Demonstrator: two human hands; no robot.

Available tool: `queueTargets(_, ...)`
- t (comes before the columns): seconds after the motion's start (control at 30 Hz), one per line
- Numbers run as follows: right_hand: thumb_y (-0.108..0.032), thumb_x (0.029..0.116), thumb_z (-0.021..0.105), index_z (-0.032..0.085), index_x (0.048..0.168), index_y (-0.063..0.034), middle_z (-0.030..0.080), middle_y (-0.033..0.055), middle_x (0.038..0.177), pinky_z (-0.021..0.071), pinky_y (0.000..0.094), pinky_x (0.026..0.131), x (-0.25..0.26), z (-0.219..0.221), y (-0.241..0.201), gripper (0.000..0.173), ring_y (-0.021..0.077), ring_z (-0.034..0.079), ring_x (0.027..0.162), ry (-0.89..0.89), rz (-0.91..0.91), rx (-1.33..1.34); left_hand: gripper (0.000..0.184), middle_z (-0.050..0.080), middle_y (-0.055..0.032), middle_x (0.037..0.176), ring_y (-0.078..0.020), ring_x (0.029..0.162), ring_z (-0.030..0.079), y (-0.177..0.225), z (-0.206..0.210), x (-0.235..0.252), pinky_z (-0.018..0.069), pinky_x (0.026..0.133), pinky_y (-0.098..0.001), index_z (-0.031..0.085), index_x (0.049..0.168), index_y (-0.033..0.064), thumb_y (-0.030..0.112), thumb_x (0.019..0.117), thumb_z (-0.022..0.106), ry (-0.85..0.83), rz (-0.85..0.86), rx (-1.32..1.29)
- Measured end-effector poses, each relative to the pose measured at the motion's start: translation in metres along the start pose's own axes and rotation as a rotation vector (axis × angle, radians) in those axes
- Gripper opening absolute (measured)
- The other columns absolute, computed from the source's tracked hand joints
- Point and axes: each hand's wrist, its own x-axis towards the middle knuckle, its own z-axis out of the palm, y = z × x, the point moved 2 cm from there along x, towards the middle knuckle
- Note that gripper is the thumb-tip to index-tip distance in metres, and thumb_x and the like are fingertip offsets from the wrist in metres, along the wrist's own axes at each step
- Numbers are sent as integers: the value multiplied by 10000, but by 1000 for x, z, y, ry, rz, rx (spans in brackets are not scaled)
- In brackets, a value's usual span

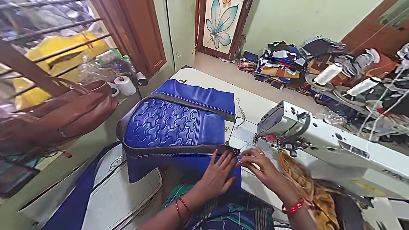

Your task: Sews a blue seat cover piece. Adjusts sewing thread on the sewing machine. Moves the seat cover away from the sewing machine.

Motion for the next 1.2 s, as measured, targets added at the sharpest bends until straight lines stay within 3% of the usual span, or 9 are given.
queueTargets(0.1, -178, 1025, 553, 774, 1044, -46, 649, 109, 1364, 459, 360, 1129, 26, 36, 15, 258, 188, 561, 1330, 105, -54, 352, 493, 523, -104, 1526, -331, 1481, 398, 7, 6, -7, 229, 1177, -697, 666, 1331, 170, 491, 973, 556, -75, -3, -37)
queueTargets(0.17, -94, 1034, 525, 723, 1052, -9, 742, 14, 1070, 584, 241, 877, 30, 56, 18, 217, 52, 693, 965, 255, 51, 579, 473, 508, -116, 1539, -339, 1484, 391, 5, 4, -8, 205, 1191, -693, 712, 1259, 160, 509, 978, 559, -114, -2, -69)
queueTargets(0.23, -89, 1038, 508, 708, 1050, -43, 695, -65, 868, 521, 155, 626, 28, 46, 6, 205, -29, 590, 671, 377, 134, 578, 544, 438, -96, 1598, -339, 1519, 326, 2, 3, -7, 172, 1196, -698, 614, 1409, 174, 521, 1003, 507, -136, 18, -83)
queueTargets(0.53, -188, 1069, 510, 708, 1070, -239, 671, -157, 864, 456, 106, 587, -23, -17, -34, 204, -71, 531, 636, 469, 226, 493, 534, 334, -54, 1660, -307, 1569, 197, 37, 19, -10, 93, 1208, -705, 530, 1481, 256, 503, 1008, 534, -173, 127, -218)
queueTargets(0.63, -118, 1048, 489, 707, 1042, -126, 689, -120, 870, 479, 112, 602, -28, 21, -5, 218, -70, 553, 652, 474, 315, 432, 443, 460, -94, 1577, -344, 1488, 374, 37, 9, -2, 265, 1152, -690, 605, 1401, 284, 483, 1015, 518, -215, 97, -259)
queueTargets(0.73, -98, 1035, 512, 713, 1018, -53, 651, -76, 786, 469, 125, 581, -33, 47, 11, 207, -47, 530, 610, 442, 382, 422, 280, 652, -100, 1292, -356, 1263, 572, 16, -13, 20, 451, 965, -624, 700, 1200, 213, 321, 979, 566, -75, 28, -215)
queueTargets(0.87, -175, 1049, 514, 715, 1037, -168, 642, -130, 781, 439, 127, 553, -60, -3, 22, 201, -62, 502, 591, 425, 432, 497, 553, 299, 6, 1680, -406, 1552, 201, -14, -7, 12, 115, 1113, -815, 423, 1532, 441, 613, 1006, 419, -167, -65, -29)
queueTargets(0.97, -275, 1049, 555, 718, 1039, -294, 631, -164, 763, 442, 121, 554, -86, -50, 13, 165, -66, 509, 592, 352, 489, 630, 599, 241, 14, 1701, -395, 1561, 175, -6, -5, 7, 98, 1112, -823, 357, 1558, 469, 632, 989, 451, -182, -35, -86)
queueTargets(1.2, -284, 1051, 551, 729, 1065, -327, 667, -169, 809, 469, 116, 605, -100, -75, -16, 183, -66, 557, 644, 365, 484, 713, 638, 198, -64, 1710, -409, 1559, 170, 6, 1, 4, 124, 1148, -778, 330, 1564, 479, 640, 969, 492, -219, -16, -121)
